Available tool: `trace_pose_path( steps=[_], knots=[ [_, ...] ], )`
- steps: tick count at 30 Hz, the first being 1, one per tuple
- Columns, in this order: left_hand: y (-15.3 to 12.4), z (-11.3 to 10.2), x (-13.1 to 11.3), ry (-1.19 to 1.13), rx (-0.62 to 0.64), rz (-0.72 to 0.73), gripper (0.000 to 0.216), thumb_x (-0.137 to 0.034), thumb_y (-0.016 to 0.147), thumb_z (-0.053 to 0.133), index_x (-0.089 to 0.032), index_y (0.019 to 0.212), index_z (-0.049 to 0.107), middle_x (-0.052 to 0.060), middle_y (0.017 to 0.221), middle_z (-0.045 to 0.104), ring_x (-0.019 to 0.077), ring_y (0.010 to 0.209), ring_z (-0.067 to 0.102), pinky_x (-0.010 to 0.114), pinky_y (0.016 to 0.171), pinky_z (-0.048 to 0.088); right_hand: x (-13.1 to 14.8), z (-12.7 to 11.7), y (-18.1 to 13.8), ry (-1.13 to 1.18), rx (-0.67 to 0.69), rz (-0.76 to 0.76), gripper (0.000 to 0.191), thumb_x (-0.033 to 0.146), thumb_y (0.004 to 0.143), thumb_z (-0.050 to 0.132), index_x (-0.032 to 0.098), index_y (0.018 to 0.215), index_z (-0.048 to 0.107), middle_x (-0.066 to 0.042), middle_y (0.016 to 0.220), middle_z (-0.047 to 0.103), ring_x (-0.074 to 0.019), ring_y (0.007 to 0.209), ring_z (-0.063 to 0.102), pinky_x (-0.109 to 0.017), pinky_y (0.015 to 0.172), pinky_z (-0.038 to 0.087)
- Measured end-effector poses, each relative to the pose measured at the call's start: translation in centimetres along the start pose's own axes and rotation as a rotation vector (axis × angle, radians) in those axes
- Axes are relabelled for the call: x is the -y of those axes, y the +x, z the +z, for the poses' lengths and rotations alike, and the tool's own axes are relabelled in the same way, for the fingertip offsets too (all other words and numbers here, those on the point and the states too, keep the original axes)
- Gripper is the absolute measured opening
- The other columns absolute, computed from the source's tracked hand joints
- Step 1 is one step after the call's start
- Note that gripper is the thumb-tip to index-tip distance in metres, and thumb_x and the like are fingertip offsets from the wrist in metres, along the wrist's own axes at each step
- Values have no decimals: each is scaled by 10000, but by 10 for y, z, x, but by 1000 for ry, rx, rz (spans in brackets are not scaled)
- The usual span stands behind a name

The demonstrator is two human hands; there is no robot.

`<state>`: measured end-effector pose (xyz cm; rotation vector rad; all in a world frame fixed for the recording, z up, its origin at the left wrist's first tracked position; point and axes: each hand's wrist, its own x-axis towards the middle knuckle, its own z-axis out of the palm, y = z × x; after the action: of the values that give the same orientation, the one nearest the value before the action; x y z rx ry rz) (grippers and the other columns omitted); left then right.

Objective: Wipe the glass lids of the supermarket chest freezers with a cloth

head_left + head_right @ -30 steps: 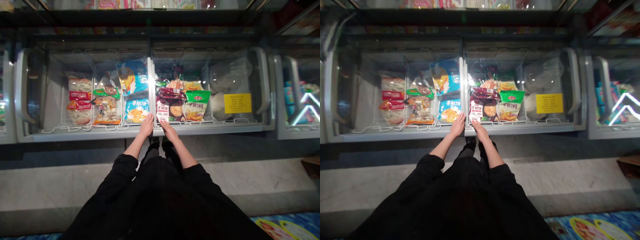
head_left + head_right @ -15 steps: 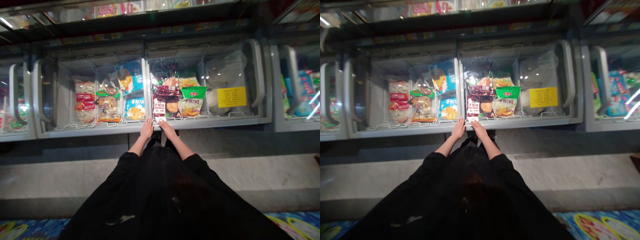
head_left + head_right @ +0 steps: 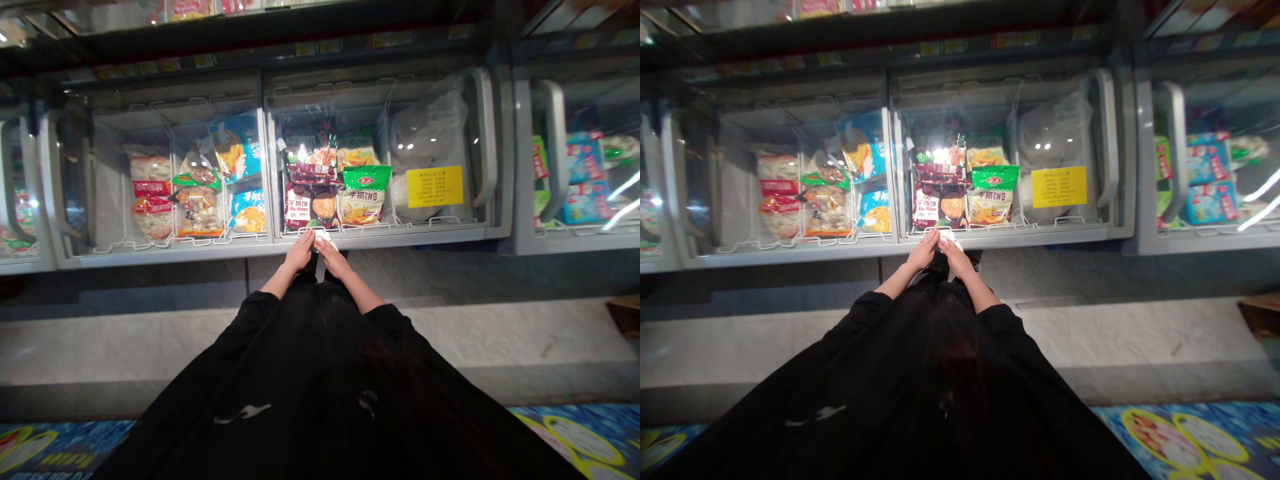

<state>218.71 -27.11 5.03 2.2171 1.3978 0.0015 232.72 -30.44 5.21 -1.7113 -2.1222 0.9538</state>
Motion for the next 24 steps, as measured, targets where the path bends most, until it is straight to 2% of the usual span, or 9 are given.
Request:
trace_pose_path(
  steps=[4,8,12,17,20,24],
  knots=[
    [-2,8,-4,-12,39,5,594,-46,656,361,-133,1233,253,33,1318,200,111,1206,146,310,970,218,-29,-32,-28,-23,-87,86,537,18,686,277,246,1153,411,6,1192,415,-116,1156,283,-384,962,265],
    [6,13,-20,-25,42,19,571,-51,656,370,-104,1216,266,44,1311,218,96,1201,156,277,966,214,-42,-42,-32,-43,-154,139,417,91,724,312,181,1106,451,-74,1107,446,-183,1072,369,-400,910,319],
    [20,3,-39,-32,29,45,540,-56,671,359,-97,1204,281,47,1303,241,90,1192,184,256,965,215,-52,-45,-28,-29,-181,128,341,108,717,367,203,1017,498,-57,997,479,-178,982,425,-363,863,367],
    [38,-8,-58,-62,47,80,546,-57,666,353,-84,1204,268,43,1309,221,77,1191,178,247,961,211,-83,-73,-45,9,-229,164,295,109,726,373,226,960,508,-53,1007,462,-189,982,404,-386,873,343],
    [49,1,-73,-90,80,99,556,-43,661,351,-88,1208,265,33,1313,206,73,1196,161,247,971,193,-99,-84,-51,58,-238,209,288,110,730,367,203,967,501,-70,1000,459,-208,988,388,-421,881,313],
    [57,20,-89,-117,131,78,572,-27,665,371,-83,1224,263,41,1320,186,100,1203,156,247,984,182,-100,-75,-35,180,-179,222,293,88,709,391,164,963,514,-93,1016,462,-212,1007,372,-402,908,277]
  ],
)
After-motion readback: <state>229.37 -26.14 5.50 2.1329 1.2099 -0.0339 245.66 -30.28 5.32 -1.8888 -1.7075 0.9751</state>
